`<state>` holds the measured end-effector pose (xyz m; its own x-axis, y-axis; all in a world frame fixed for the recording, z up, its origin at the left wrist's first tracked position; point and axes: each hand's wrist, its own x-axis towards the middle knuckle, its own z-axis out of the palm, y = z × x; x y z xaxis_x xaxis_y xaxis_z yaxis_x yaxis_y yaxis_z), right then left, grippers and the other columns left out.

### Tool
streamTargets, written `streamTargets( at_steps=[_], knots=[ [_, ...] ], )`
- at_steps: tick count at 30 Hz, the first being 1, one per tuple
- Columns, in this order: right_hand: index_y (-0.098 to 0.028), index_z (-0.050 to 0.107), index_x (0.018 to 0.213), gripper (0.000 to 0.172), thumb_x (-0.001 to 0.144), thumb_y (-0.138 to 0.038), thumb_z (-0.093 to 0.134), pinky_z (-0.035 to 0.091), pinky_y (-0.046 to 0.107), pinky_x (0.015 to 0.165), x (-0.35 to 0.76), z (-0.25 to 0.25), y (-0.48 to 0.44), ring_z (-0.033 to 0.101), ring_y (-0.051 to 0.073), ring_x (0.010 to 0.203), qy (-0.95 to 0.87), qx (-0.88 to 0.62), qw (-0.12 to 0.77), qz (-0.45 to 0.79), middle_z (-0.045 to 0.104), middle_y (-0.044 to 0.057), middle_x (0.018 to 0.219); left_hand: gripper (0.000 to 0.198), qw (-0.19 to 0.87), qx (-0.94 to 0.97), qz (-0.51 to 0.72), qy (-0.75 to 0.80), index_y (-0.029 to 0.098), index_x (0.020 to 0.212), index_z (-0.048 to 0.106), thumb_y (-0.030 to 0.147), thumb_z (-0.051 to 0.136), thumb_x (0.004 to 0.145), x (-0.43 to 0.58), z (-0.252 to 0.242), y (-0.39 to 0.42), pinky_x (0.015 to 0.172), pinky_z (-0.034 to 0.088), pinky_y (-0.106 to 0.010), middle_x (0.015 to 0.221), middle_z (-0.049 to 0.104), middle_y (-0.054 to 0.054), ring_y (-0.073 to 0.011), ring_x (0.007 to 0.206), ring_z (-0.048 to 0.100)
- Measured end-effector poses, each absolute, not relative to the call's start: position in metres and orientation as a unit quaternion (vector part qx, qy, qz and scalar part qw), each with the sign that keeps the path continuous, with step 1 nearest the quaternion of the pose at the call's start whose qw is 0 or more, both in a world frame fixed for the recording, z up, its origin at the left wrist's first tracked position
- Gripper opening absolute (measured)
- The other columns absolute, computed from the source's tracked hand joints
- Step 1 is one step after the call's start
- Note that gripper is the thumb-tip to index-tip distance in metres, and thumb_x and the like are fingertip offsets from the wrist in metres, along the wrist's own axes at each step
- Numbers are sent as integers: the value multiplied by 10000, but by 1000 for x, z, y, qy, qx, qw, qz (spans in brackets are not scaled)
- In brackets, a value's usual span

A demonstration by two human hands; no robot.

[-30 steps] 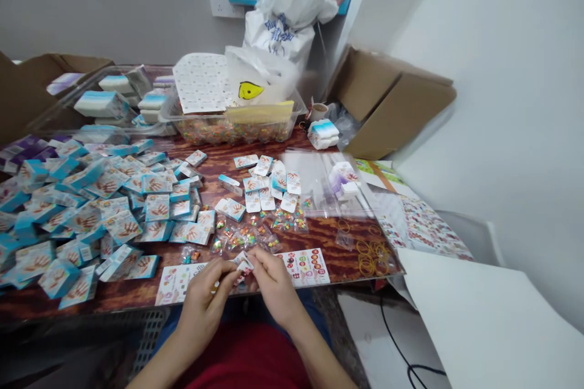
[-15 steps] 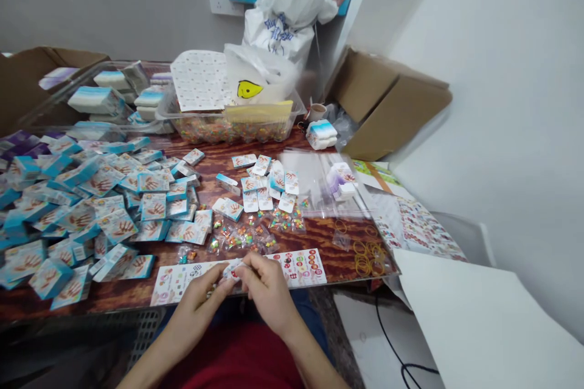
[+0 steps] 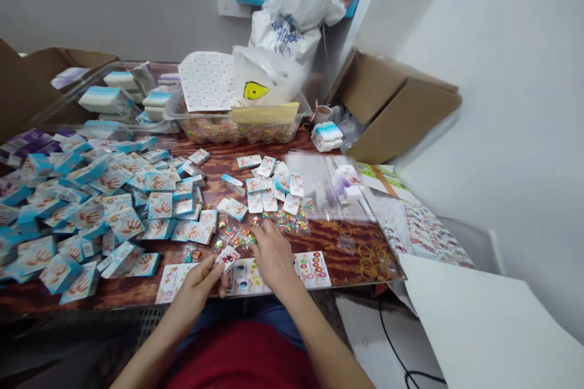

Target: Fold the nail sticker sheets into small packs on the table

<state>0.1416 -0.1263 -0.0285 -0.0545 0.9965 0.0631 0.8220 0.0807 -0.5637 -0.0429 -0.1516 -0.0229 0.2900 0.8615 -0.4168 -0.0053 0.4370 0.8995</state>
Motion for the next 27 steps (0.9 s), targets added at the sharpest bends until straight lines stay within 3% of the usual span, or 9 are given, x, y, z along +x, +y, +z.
streamTargets(
  at_steps=[3, 9, 13, 20, 22, 25, 27],
  knots=[
    [-209, 574, 882, 166, 816, -64, 529, 407, 293, 716, 137, -30, -125, 563, 209, 874, -715, -652, 178, 179, 554, 56, 958, 475, 675, 404, 341, 514, 176, 833, 572, 635, 643, 735, -43, -28, -149, 509, 386, -222, 565, 502, 65, -105, 487, 462],
    [-210, 481, 732, 174, 777, -42, 468, 373, 278, 699, 149, -36, -122, 542, 173, 774, -689, -649, 235, 223, 527, 13, 843, 435, 691, 398, 348, 493, 182, 802, 525, 601, 636, 775, -46, -35, -150, 458, 311, -197, 516, 408, 94, -74, 435, 366],
    [-211, 561, 927, 211, 777, -87, 481, 371, 284, 669, 162, -39, -117, 534, 180, 719, -654, -647, 278, 277, 545, -1, 781, 456, 695, 400, 339, 491, 188, 800, 508, 631, 612, 768, -47, -31, -151, 461, 310, -209, 488, 419, 94, -85, 421, 375],
    [-199, 634, 766, 108, 828, -237, 555, 398, 363, 852, 180, -15, -120, 555, 232, 925, -599, -644, 415, 232, 586, 59, 914, 368, 615, 531, 272, 515, 208, 700, 436, 512, 440, 906, -42, -26, -154, 520, 330, -241, 530, 469, 59, -115, 474, 435],
    [-204, 658, 768, 112, 829, -256, 580, 386, 373, 905, 174, -2, -129, 546, 240, 1008, -599, -625, 420, 272, 599, 70, 998, 338, 584, 569, 255, 519, 213, 706, 433, 467, 406, 927, -37, -24, -154, 542, 325, -249, 546, 470, 54, -131, 510, 450],
    [-205, 674, 744, 108, 817, -225, 597, 381, 353, 933, 157, 10, -143, 541, 235, 1073, -623, -554, 359, 420, 618, 64, 1091, 289, 546, 619, 232, 515, 212, 731, 453, 407, 391, 934, -32, -23, -152, 566, 304, -259, 596, 480, 38, -148, 576, 458],
    [-197, 665, 720, 114, 805, -199, 591, 407, 327, 861, 144, 11, -148, 574, 213, 955, -619, -531, 323, 480, 641, 47, 959, 266, 526, 639, 233, 512, 209, 736, 461, 380, 400, 930, -30, -22, -150, 581, 298, -264, 622, 486, 28, -155, 607, 459]
  ],
)
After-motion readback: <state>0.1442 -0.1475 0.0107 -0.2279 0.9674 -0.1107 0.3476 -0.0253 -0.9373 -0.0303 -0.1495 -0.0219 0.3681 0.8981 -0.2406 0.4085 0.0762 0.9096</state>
